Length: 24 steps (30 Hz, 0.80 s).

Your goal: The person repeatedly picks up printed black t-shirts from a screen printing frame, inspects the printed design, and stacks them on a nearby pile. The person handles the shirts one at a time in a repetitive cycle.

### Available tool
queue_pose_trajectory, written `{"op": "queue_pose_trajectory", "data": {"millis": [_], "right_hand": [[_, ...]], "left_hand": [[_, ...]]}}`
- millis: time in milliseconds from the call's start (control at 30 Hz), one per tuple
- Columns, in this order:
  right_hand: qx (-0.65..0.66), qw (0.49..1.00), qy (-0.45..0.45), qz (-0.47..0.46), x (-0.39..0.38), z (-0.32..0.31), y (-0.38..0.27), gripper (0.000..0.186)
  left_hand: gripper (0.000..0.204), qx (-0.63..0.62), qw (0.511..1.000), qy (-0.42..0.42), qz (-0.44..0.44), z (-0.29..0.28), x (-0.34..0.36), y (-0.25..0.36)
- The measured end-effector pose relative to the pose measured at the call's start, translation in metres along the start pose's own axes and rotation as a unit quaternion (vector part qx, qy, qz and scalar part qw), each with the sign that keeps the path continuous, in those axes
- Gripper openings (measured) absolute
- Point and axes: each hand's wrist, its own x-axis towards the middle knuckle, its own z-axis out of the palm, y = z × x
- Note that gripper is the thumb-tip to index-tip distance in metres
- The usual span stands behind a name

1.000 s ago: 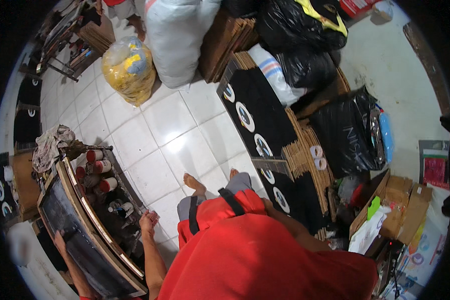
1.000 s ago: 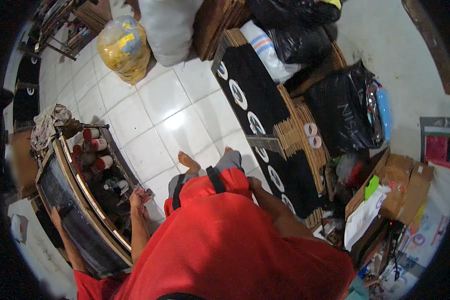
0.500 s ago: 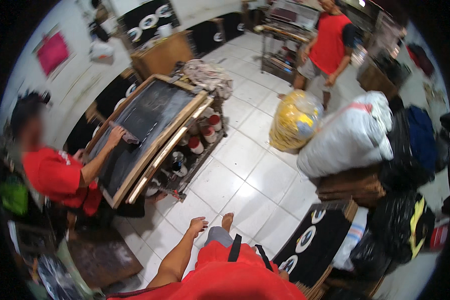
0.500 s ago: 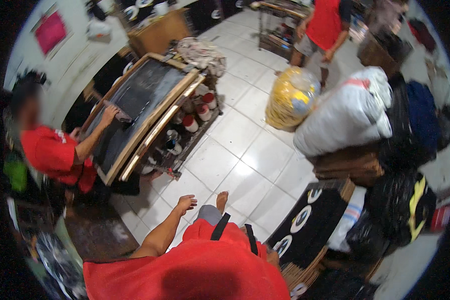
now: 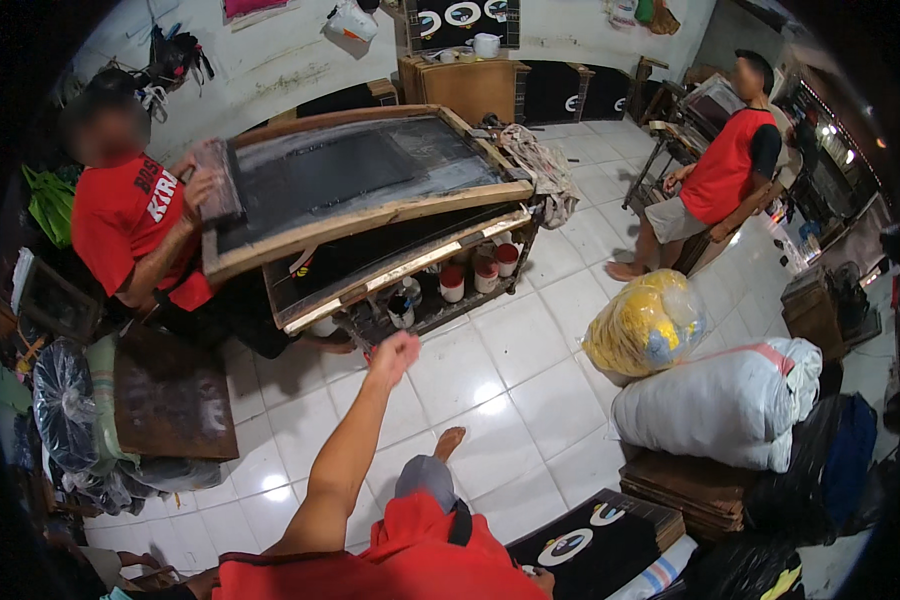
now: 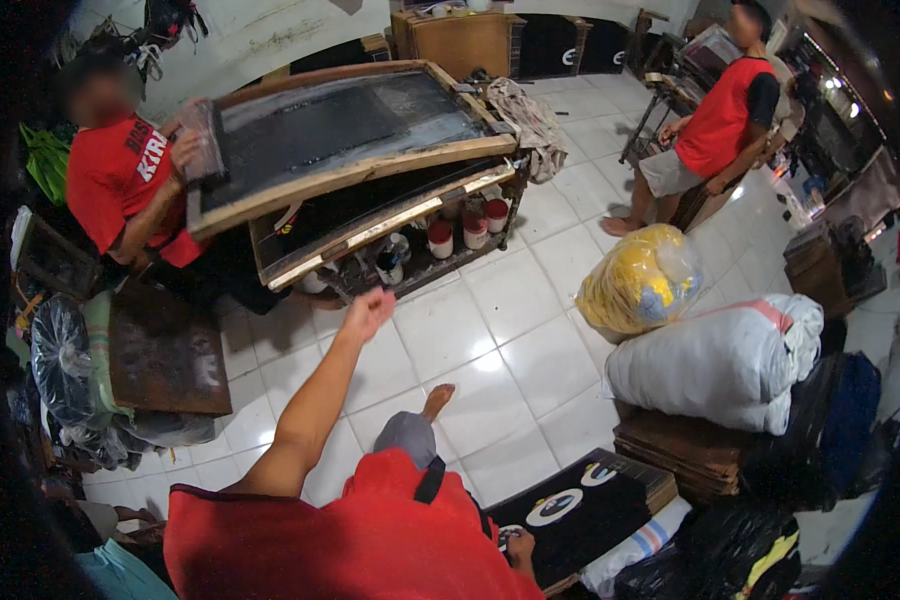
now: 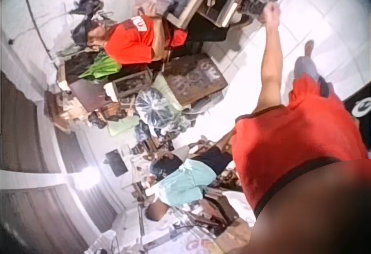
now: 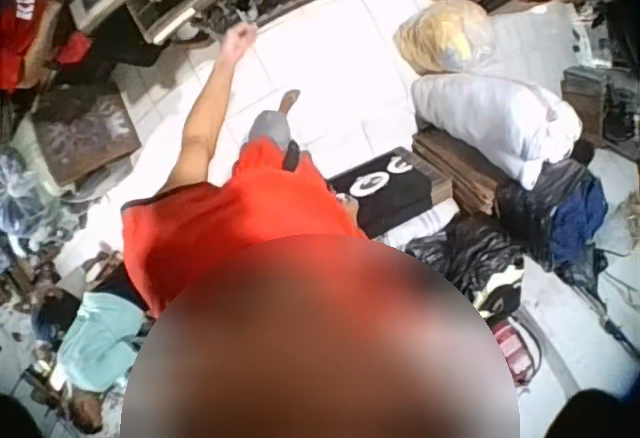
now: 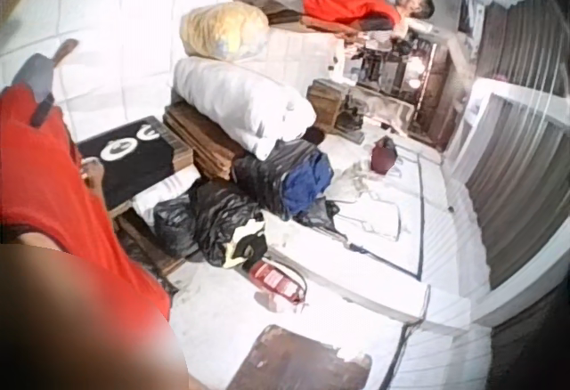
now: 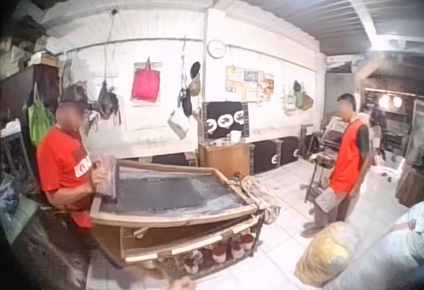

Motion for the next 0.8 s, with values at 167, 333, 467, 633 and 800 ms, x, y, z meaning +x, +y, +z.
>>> {"op": "queue_pose_trajectory", "data": {"millis": [167,333,467,633,800], "right_hand": [[0.075,0.997,-0.024,-0.006,0.011,-0.026,-0.058,0.029],[0.104,0.992,-0.067,0.003,-0.003,-0.045,-0.093,0.029],[0.219,0.971,-0.09,-0.024,0.03,-0.027,-0.108,0.029],[0.311,0.939,-0.114,0.097,0.095,-0.025,-0.152,0.018],[0.403,0.906,-0.106,0.073,0.108,-0.051,-0.16,0.029]], "left_hand": [[0.053,-0.211,0.967,0.138,0.032,0.085,0.154,0.094],[0.055,-0.369,0.912,0.178,0.017,0.11,0.233,0.12],[0.048,-0.403,0.869,0.27,0.096,0.125,0.256,0.135],[0.035,-0.491,0.801,0.332,0.082,0.114,0.25,0.129],[0.038,-0.38,0.891,0.222,0.115,0.086,0.235,0.122]]}}
